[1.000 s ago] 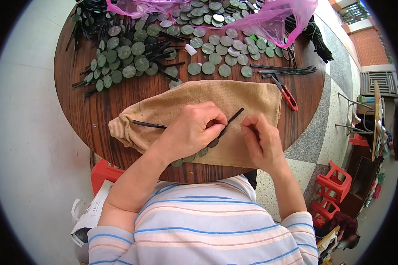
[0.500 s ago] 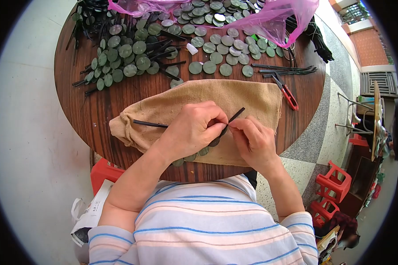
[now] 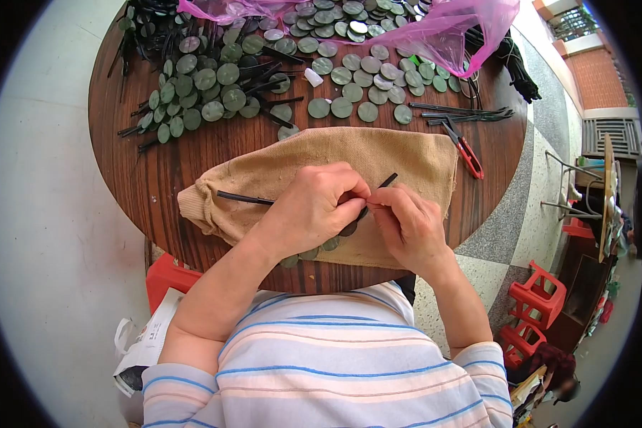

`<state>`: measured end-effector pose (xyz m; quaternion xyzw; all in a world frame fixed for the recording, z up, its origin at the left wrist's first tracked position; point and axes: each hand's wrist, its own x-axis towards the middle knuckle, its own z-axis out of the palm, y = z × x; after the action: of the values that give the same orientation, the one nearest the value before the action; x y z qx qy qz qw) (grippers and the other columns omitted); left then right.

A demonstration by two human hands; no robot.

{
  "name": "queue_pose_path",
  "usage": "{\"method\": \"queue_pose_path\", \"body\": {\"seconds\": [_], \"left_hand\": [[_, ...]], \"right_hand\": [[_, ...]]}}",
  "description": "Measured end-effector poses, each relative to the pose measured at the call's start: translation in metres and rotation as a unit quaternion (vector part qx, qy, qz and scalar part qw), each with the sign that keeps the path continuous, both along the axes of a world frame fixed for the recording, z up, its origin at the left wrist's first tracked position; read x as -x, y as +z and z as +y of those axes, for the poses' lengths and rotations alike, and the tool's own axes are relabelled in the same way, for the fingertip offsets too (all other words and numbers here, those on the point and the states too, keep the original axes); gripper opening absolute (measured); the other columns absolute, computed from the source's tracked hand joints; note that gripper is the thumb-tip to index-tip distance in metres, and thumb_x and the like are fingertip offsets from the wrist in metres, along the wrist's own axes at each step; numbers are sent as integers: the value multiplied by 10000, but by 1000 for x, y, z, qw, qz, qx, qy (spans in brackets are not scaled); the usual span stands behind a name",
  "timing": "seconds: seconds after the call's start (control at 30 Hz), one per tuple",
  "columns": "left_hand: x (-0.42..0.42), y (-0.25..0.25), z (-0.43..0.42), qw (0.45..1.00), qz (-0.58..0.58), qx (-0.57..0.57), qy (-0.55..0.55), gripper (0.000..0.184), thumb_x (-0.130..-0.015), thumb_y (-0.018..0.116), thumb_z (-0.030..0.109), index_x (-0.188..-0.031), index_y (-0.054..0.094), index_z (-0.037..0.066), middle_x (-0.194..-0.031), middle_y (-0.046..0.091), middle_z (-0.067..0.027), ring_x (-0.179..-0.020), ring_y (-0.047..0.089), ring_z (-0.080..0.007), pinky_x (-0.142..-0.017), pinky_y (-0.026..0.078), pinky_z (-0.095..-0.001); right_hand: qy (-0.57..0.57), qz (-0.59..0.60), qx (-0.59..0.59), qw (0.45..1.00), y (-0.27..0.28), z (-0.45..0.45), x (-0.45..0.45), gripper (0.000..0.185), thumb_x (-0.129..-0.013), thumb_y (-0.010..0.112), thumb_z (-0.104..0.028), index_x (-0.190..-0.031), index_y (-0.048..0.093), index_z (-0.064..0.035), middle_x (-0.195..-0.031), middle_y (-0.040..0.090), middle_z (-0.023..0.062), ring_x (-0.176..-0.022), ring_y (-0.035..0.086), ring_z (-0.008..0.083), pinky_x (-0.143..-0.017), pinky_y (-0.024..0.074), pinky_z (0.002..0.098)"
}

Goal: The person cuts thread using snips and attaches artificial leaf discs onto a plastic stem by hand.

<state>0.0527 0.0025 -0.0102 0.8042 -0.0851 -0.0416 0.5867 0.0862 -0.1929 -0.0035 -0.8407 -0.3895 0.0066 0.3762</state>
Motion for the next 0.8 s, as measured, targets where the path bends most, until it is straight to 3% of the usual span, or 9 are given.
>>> {"method": "queue_pose_path", "body": {"seconds": [0.1, 0.2, 0.3, 0.47, 0.57, 0.8], "left_hand": [[0, 1, -1, 999, 19, 27, 7, 107, -805, 653, 27, -886, 679, -38, -820, 657, -164, -720, 655, -279, -655, 517, -361], [0, 2, -1, 999, 32, 38, 8, 110, -801, 654, 22, -890, 681, -36, -820, 658, -160, -721, 655, -268, -658, 519, -355], [0, 2, 1, 999, 30, 13, -7, 101, -819, 662, -35, -916, 691, -38, -852, 665, -88, -701, 661, -128, -621, 525, -257], [0, 3, 0, 999, 46, 16, -2, 100, -813, 650, -39, -905, 692, -38, -851, 663, -84, -697, 667, -126, -617, 528, -258], [1, 4, 0, 999, 51, 16, 0, 100, -813, 650, -37, -903, 692, -37, -851, 663, -83, -700, 668, -125, -617, 529, -257], [1, 1, 0, 998, 53, 24, 0, 103, -812, 655, -34, -907, 693, -36, -856, 665, -79, -710, 667, -120, -622, 527, -250]], "right_hand": [[-1, 24, -8, 1000, 1, -1, 0, 158, -835, 689, -11, -967, 618, -59, -749, 590, 86, -623, 620, 261, -537, 487, 364], [-12, 87, 10, 996, 13, -4, -2, 174, -838, 674, -1, -991, 607, -52, -749, 588, 101, -632, 622, 272, -550, 488, 365], [-47, 154, 46, 986, 25, -12, -4, 198, -843, 649, 13, -1024, 586, -37, -745, 577, 112, -630, 612, 269, -564, 480, 356], [-36, 77, 2, 996, 6, -24, -8, 219, -845, 631, 20, -1048, 557, -18, -757, 569, 109, -614, 584, 255, -576, 468, 345], [-36, 118, 9, 992, 12, -22, -4, 216, -839, 652, 11, -1038, 575, -25, -781, 583, 112, -639, 607, 271, -581, 479, 353], [-21, 14, 39, 999, 3, -11, 4, 202, -811, 726, -46, -985, 625, -61, -758, 569, 84, -605, 611, 268, -534, 482, 362]]}}
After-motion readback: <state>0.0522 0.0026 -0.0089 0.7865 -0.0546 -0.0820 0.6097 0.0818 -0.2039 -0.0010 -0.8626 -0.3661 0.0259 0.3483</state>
